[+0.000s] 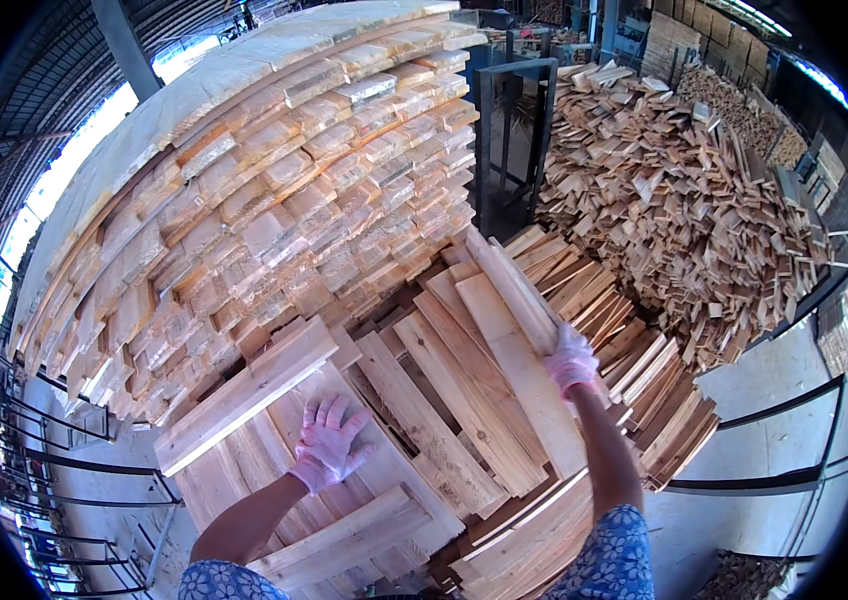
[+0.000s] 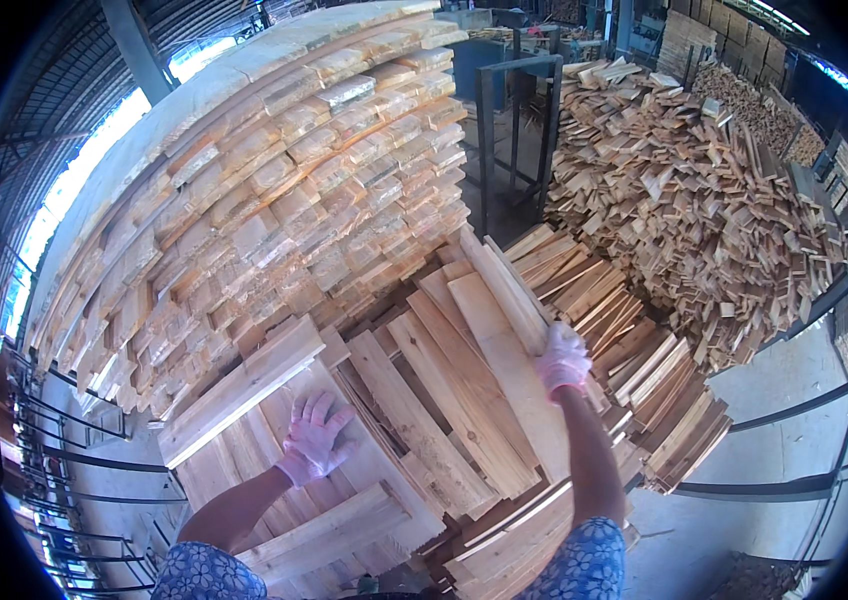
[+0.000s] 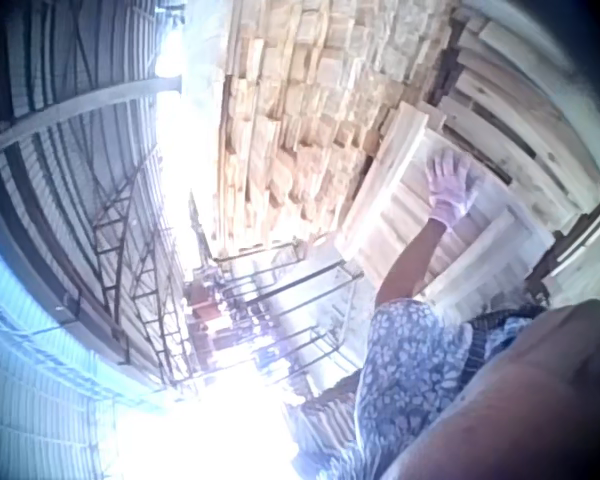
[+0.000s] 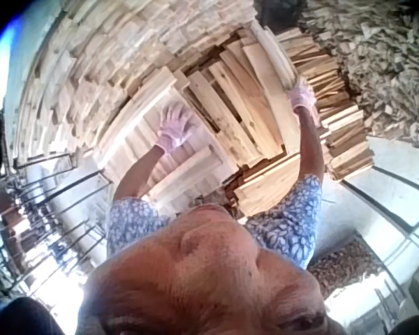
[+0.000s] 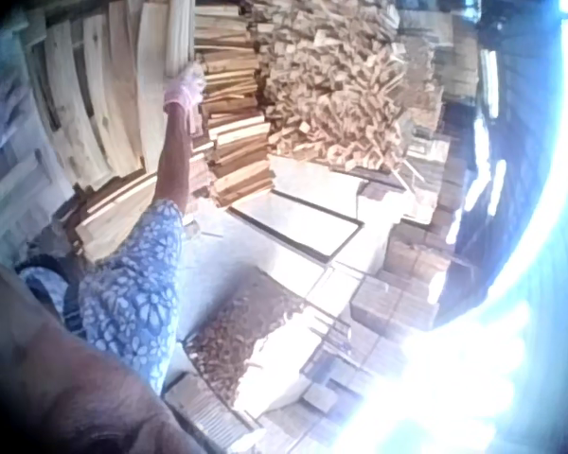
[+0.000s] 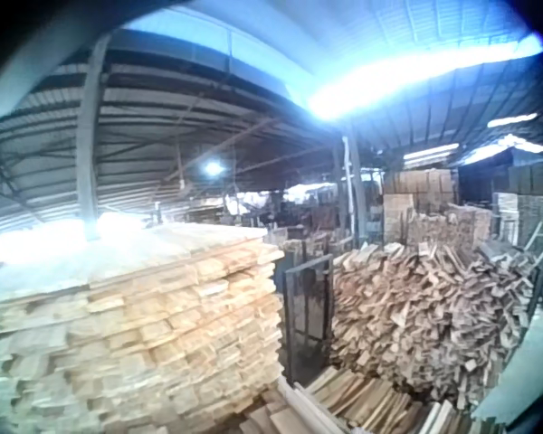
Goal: The person picks up wooden planks from a large pile and stacks them onto a growing stack. They wear pink gloves and repeatedly lift, align, and place the planks by hand.
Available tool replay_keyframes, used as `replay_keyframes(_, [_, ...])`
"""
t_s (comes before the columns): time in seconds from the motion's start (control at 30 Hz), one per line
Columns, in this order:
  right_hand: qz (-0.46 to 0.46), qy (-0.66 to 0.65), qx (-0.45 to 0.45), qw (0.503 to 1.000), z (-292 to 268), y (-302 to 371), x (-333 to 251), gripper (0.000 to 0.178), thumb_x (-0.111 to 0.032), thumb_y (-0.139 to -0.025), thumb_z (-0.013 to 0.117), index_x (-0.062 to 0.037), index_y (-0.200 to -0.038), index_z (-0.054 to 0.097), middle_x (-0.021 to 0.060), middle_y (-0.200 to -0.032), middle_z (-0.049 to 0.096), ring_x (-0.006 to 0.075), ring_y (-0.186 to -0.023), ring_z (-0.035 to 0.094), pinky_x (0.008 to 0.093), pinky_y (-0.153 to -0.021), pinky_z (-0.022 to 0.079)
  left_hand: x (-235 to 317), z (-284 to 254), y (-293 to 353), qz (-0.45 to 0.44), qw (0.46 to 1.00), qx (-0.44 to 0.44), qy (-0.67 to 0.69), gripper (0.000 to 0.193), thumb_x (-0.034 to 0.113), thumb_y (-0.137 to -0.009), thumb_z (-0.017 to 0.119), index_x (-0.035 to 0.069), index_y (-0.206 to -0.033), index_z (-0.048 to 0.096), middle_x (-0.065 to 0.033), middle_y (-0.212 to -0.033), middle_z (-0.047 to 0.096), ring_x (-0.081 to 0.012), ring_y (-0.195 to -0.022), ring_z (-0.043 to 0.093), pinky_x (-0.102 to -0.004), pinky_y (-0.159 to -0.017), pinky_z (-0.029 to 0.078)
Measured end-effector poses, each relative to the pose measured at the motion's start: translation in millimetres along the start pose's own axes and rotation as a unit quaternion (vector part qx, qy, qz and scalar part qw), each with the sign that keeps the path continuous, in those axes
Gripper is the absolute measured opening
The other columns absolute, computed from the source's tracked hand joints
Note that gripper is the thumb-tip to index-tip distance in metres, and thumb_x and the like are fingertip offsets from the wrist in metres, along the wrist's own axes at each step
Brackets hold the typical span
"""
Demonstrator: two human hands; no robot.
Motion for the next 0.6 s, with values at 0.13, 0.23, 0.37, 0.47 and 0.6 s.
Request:
replay_keyframes(0.13, [0.025, 0.042, 0.013, 0.999, 5.7, 37.2, -16.3, 0.087, -0.041, -0.084, 0.078, -0.0259, -0.157, 0.034, 0.0273, -0.142, 0.052, 0.0455, -0.132, 0.054, 0.0596, -0.102, 0.046, 3.7, 3.3, -11.1, 0.01, 1.0, 0.021, 0.02, 0.066, 0.057, -0.089, 0.065, 0.023, -0.144, 0.054, -0.0188, -0.153, 0.039, -0.0402, -0.147, 0.031, -0.0601, -0.123, 0.02])
replay_keyframes(0.23, [0.061, -0.007, -0.019, 0.998, -2.2, 85.7, -42.6, 0.087, -0.037, -0.082, 0.078, -0.0253, -0.158, 0.037, 0.0222, -0.137, 0.06, 0.0389, -0.128, 0.06, 0.0521, -0.102, 0.049, -4.5, 7.6, -3.5, 0.002, 1.0, 0.016, 0.02, 0.065, 0.058, -0.091, 0.062, 0.023, -0.146, 0.053, -0.0174, -0.154, 0.039, -0.039, -0.149, 0.031, -0.0595, -0.124, 0.02])
replay_keyframes(0.37, [-0.048, -0.458, -0.087, 0.884, 14.2, 76.9, 36.7, 0.084, -0.03, -0.076, 0.085, -0.0093, -0.149, 0.051, 0.0194, -0.111, 0.074, 0.032, -0.109, 0.071, 0.0397, -0.093, 0.057, 9.7, 9.0, -19.8, 0.011, 0.997, 0.048, 0.057, 0.065, 0.061, -0.093, 0.06, 0.024, -0.146, 0.054, -0.0158, -0.153, 0.041, -0.0382, -0.149, 0.031, -0.0588, -0.124, 0.017])
replay_keyframes(0.47, [-0.008, -0.507, -0.172, 0.844, -29.6, 147.6, 10.0, 0.074, -0.019, -0.084, 0.079, -0.0085, -0.151, 0.049, 0.0142, -0.115, 0.072, 0.0265, -0.108, 0.07, 0.0368, -0.089, 0.058, -6.8, 12.6, 1.2, -0.013, 0.998, 0.048, 0.037, 0.065, 0.062, -0.093, 0.058, 0.025, -0.146, 0.055, -0.0145, -0.155, 0.041, -0.0363, -0.15, 0.031, -0.0572, -0.125, 0.016])
replay_keyframes(0.6, [-0.021, -0.565, -0.172, 0.807, -68.2, 227.4, 30.8, 0.066, -0.018, -0.09, 0.075, -0.0092, -0.149, 0.049, 0.0099, -0.118, 0.069, 0.0199, -0.103, 0.069, 0.0348, -0.086, 0.058, 7.2, 6.7, -4.3, -0.022, 0.997, 0.038, 0.066, 0.065, 0.062, -0.093, 0.058, 0.025, -0.147, 0.055, -0.013, -0.155, 0.041, -0.0344, -0.152, 0.029, -0.0557, -0.126, 0.015])
Point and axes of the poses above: each hand's wrist, its own y-axis away from the middle knuckle, its own z-axis out of the palm, x = y × z, the point moved 1 cm from there along -y, towards the middle knuckle
